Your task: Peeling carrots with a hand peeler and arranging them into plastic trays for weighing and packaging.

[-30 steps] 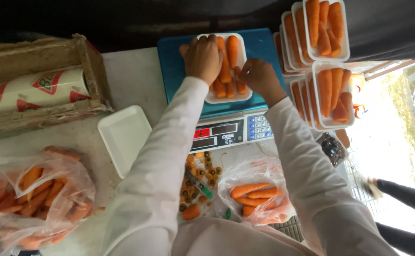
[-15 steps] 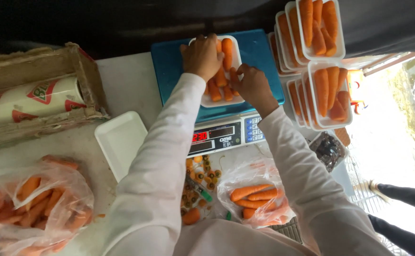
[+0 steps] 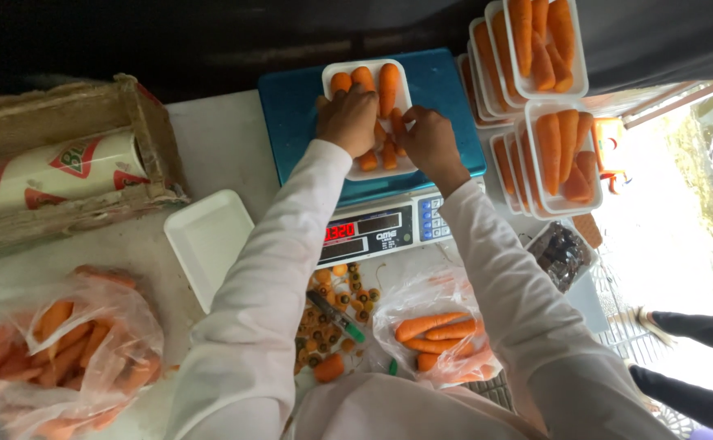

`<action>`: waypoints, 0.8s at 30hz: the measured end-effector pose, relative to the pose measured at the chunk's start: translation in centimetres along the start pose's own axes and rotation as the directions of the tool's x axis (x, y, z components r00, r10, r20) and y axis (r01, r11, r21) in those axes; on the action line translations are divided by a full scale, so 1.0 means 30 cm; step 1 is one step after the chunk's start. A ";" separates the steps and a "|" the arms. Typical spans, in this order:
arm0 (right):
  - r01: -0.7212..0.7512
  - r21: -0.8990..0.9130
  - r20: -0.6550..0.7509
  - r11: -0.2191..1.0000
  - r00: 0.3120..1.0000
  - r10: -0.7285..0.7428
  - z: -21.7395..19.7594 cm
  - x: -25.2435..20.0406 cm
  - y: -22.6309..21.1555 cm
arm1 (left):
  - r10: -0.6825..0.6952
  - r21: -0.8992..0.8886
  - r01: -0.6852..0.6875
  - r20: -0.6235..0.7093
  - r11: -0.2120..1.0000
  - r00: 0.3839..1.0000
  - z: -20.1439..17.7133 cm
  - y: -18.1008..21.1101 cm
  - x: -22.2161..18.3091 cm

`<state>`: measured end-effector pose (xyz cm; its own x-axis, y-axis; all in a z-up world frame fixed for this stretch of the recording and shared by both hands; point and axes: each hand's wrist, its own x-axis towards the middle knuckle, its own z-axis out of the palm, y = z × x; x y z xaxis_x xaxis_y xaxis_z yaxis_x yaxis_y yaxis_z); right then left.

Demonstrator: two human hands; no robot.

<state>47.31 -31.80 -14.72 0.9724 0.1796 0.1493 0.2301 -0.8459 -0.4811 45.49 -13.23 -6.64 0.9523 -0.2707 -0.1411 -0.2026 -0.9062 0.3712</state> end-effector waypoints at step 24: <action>-0.142 0.117 -0.034 0.983 0.989 0.147 -0.127 -0.298 0.081 | -0.563 -0.683 0.063 -0.543 0.728 0.623 0.254 -0.266 -1.271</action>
<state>39.04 -37.38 -13.92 0.9936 0.0364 0.1065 0.0931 -0.7981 -0.5953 9.05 1.84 -11.22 0.8311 0.5184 0.2013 0.0686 -0.4548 0.8879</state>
